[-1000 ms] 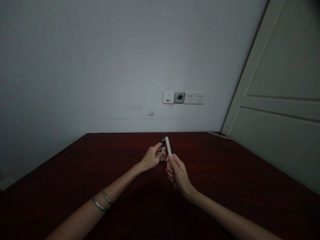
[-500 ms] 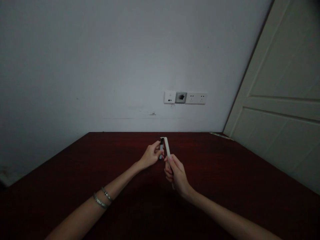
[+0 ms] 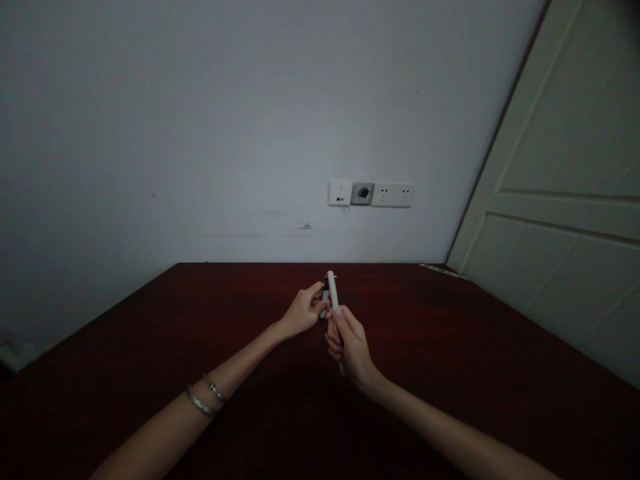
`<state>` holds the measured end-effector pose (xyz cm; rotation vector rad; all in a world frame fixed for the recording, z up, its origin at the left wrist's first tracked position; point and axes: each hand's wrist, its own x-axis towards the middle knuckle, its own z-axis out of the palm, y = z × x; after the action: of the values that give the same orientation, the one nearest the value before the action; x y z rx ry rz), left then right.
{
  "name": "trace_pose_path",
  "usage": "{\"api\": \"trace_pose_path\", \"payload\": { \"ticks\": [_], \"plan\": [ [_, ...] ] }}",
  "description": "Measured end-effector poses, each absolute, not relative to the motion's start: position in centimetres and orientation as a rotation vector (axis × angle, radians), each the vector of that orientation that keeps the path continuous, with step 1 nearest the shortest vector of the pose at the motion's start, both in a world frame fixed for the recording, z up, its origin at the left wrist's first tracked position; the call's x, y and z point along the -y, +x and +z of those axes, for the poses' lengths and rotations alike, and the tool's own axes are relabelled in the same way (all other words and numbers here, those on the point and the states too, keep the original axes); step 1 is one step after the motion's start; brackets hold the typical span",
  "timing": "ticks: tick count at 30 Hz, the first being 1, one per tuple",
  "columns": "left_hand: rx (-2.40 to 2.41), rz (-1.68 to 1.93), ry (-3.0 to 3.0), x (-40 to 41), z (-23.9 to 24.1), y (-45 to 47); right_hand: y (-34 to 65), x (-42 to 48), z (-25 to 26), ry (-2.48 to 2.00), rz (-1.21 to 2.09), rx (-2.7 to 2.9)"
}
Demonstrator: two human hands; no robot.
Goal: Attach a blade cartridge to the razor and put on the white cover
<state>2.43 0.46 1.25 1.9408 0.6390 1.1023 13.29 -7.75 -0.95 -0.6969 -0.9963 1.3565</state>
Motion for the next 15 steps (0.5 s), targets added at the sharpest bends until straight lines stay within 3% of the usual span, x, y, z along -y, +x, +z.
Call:
{"api": "trace_pose_path", "payload": {
  "ticks": [7, 15],
  "plan": [
    [-0.632, 1.09, 1.89, -0.9, 1.1, 2.2, 13.6, 7.9, -1.7, -0.735, 1.271, 1.151],
    [-0.635, 0.97, 1.684, -0.6, 1.3, 2.4, 20.3, 4.0, 5.2, -0.917, 0.611, 1.564]
  ]
}}
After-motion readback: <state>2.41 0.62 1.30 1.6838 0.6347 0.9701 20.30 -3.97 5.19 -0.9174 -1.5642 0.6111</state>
